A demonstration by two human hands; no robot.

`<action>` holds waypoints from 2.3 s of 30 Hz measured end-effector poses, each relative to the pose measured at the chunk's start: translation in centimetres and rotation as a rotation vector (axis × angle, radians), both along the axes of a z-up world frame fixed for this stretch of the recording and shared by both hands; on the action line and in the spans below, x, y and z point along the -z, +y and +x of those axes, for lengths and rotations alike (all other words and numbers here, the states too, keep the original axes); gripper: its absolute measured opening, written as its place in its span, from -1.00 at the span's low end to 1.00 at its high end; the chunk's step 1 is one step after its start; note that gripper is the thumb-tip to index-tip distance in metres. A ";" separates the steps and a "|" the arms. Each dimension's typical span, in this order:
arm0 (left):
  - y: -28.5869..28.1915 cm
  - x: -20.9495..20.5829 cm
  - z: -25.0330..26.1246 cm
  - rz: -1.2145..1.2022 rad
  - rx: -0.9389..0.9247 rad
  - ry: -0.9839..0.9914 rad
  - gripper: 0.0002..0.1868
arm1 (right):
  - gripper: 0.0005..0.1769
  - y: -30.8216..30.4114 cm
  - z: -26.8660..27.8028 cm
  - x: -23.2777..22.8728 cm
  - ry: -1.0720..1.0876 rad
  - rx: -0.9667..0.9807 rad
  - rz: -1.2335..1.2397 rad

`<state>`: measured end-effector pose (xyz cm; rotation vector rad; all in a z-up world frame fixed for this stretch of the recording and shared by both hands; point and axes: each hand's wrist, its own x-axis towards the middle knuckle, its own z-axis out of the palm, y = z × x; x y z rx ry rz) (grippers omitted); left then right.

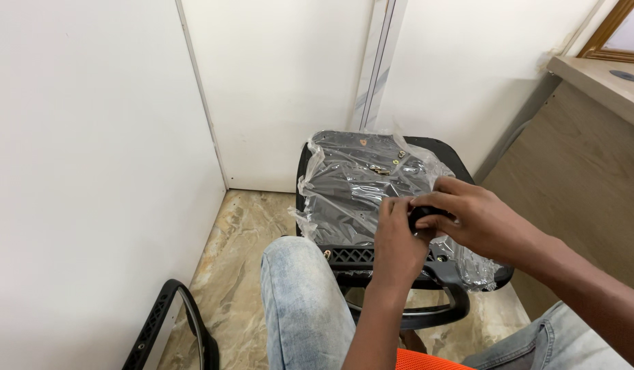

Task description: The person assembles a black plastic chair frame by inserting and tightening screws with a screwdriver. They work on a single frame section placed on their lap, repeatedly aligning holes and securing fasteners.

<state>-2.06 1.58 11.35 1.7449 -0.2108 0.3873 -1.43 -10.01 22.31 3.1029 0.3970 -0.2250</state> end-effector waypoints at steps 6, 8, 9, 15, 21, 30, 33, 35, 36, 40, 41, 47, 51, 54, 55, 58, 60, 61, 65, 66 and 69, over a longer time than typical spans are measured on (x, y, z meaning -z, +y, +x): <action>1.5 0.2 0.2 -0.219 0.114 0.169 -0.49 | -0.51 -0.8 0.8 1.0 -0.274 -0.704 0.406; 1.6 0.2 0.1 -0.169 0.137 0.154 -0.50 | -0.50 -1.3 0.8 1.5 -0.243 -0.580 0.396; 1.6 0.2 0.0 -0.051 0.082 0.106 -0.47 | -0.49 -1.3 0.9 1.7 -0.229 -0.517 0.394; 0.8 -0.7 0.0 0.007 -0.010 0.066 -0.58 | -0.57 -1.1 1.3 1.7 -0.051 -0.120 0.069; 1.2 -0.3 0.4 -0.097 0.175 0.255 -0.59 | -0.56 -1.7 0.4 1.9 -0.314 -0.583 0.346; 0.7 -0.2 0.5 -0.019 0.054 0.185 -0.52 | -0.51 -2.3 1.7 2.3 -0.234 -0.615 0.390; 1.4 -0.5 0.6 -0.050 0.156 0.277 -0.48 | -0.64 -2.4 1.7 2.4 -0.383 -0.766 0.419; 1.4 -0.8 0.4 -0.042 0.159 0.210 -0.44 | -0.57 -2.3 1.7 2.3 -0.205 -0.427 0.333; 1.3 -0.9 0.2 -0.015 0.123 0.116 -0.43 | -0.54 -2.2 1.7 2.3 -0.117 -0.257 0.288; 0.7 -1.1 -0.2 0.082 0.056 0.149 -0.52 | -0.56 -2.0 1.7 2.1 -0.094 -0.110 0.216; 0.8 -1.1 -0.1 0.048 0.072 0.171 -0.56 | -0.53 -2.1 1.6 2.1 -0.096 -0.135 0.203; 1.5 -1.2 0.3 -0.044 0.204 0.294 -0.59 | -0.56 -2.7 1.0 2.3 -0.218 -0.478 0.395; 0.9 -1.5 -0.3 0.059 0.118 0.143 -0.48 | -0.52 -1.8 1.1 2.0 -0.025 -0.077 0.185; 0.8 -1.7 0.1 0.144 0.083 0.295 -0.52 | -0.55 -1.4 1.1 1.7 -0.011 -0.068 0.126; 0.9 -1.6 0.2 0.184 0.077 0.378 -0.56 | -0.55 -1.5 1.1 1.7 -0.075 -0.214 0.205; 1.5 -0.8 0.5 0.149 0.054 0.228 -0.53 | -0.53 -1.5 0.9 1.8 -0.197 -0.480 0.359; 1.3 -0.1 0.4 0.135 0.089 0.234 -0.47 | -0.51 -1.5 0.8 1.8 -0.180 -0.425 0.356; 1.2 0.1 0.3 0.128 0.104 0.236 -0.43 | -0.48 -1.3 0.9 1.7 -0.136 -0.343 0.329; 0.2 0.7 0.5 0.235 0.021 0.221 -0.42 | -0.47 -0.8 0.9 1.2 0.007 -0.104 0.166; 0.2 0.8 0.5 0.184 0.020 0.210 -0.50 | -0.50 -0.7 1.0 1.0 0.035 -0.063 0.114; 0.8 1.2 0.6 0.155 0.050 0.248 -0.47 | -0.47 -1.2 0.8 0.7 -0.146 -0.430 0.367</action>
